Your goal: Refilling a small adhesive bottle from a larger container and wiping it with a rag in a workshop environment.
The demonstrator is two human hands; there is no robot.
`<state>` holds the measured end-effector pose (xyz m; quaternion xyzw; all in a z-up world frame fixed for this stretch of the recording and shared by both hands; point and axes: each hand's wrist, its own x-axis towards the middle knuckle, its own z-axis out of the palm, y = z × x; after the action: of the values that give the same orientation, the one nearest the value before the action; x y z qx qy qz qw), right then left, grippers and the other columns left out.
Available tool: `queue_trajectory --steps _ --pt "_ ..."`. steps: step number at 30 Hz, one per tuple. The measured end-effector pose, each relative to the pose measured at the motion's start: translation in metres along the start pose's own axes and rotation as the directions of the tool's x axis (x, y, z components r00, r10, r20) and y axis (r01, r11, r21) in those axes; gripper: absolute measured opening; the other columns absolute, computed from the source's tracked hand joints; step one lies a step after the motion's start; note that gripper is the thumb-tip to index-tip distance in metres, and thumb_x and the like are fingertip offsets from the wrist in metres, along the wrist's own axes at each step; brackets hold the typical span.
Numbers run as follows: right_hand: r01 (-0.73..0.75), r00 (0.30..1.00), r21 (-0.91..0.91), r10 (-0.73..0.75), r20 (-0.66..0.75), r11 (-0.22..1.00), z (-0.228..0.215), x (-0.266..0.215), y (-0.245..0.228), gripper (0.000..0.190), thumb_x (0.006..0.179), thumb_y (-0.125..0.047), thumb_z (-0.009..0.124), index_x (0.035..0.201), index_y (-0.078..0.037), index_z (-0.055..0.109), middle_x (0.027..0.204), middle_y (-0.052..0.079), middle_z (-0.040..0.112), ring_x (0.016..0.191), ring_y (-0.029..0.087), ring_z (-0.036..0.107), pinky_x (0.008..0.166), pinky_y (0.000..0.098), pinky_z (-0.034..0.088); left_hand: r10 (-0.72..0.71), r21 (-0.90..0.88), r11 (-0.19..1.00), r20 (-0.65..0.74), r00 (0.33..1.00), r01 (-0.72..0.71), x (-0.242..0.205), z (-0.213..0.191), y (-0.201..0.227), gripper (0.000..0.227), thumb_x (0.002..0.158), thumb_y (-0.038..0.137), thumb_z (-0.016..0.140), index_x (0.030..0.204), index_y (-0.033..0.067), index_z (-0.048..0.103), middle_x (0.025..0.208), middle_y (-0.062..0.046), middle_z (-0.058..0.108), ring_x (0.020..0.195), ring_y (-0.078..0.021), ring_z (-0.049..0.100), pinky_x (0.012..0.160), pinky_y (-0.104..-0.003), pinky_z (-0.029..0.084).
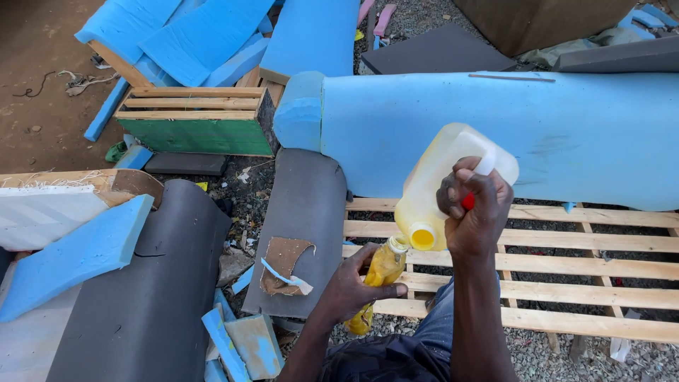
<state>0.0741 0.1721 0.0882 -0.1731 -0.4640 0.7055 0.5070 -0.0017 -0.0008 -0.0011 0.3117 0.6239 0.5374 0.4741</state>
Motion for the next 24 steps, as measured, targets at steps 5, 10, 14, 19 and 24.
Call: queue_trajectory --steps 5,10,14,19,24 --pt "-0.049 0.998 -0.005 0.048 -0.051 0.999 -0.004 0.001 0.011 0.01 0.084 -0.013 0.063 0.086 -0.003 0.063 0.055 0.004 0.04 0.042 0.008 0.028 0.045 0.0231 0.021 -0.028 -0.037 0.999 -0.055 0.998 0.026 0.001 -0.006 0.003 0.077 0.064 0.043 0.085 0.132 0.014 0.063 0.114 -0.001 0.074 0.103 -0.0136 0.071 0.086 -0.026 0.058" --pt "-0.147 0.951 0.064 0.159 -0.266 0.987 -0.009 0.014 0.013 0.015 0.082 -0.016 0.066 0.085 -0.003 0.06 0.061 0.004 0.048 0.045 0.009 0.034 0.044 0.0233 0.021 0.004 0.0 1.0 -0.14 0.99 -0.004 0.005 -0.017 -0.013 0.076 0.064 0.044 0.085 0.132 0.0164 0.062 0.117 -0.003 0.076 0.099 -0.0158 0.074 0.081 -0.028 0.062" --pt "-0.309 0.883 0.188 0.354 -0.307 0.932 -0.03 0.018 0.038 0.013 0.085 -0.008 0.069 0.092 -0.003 0.06 0.073 0.004 0.053 0.058 0.01 0.045 0.052 0.022 0.034 -0.002 0.064 0.998 -0.289 0.957 0.021 0.0 -0.036 -0.03 0.067 0.065 0.05 0.083 0.121 0.0185 0.064 0.112 -0.004 0.079 0.094 -0.0177 0.078 0.081 -0.034 0.064" --pt "-0.43 0.795 0.278 0.506 -0.336 0.859 -0.06 0.005 0.068 0.01 0.087 -0.001 0.07 0.094 0.001 0.063 0.083 0.01 0.062 0.071 0.015 0.059 0.065 0.0227 0.052 -0.23 -0.119 0.973 -0.478 0.848 0.197 -0.024 -0.066 -0.044 0.075 0.062 0.044 0.082 0.13 0.0162 0.065 0.117 -0.006 0.08 0.096 -0.0236 0.079 0.086 -0.042 0.066" --pt "-0.496 0.741 0.245 0.553 -0.38 0.833 -0.085 -0.006 0.084 0.014 0.086 0.007 0.063 0.1 0.004 0.061 0.098 0.017 0.065 0.089 0.021 0.066 0.076 0.0275 0.059 -0.286 -0.181 0.957 -0.7 0.654 0.225 -0.055 -0.1 -0.078 0.064 0.067 0.035 0.083 0.125 0.0117 0.066 0.108 -0.01 0.078 0.092 -0.0257 0.073 0.082 -0.044 0.059"
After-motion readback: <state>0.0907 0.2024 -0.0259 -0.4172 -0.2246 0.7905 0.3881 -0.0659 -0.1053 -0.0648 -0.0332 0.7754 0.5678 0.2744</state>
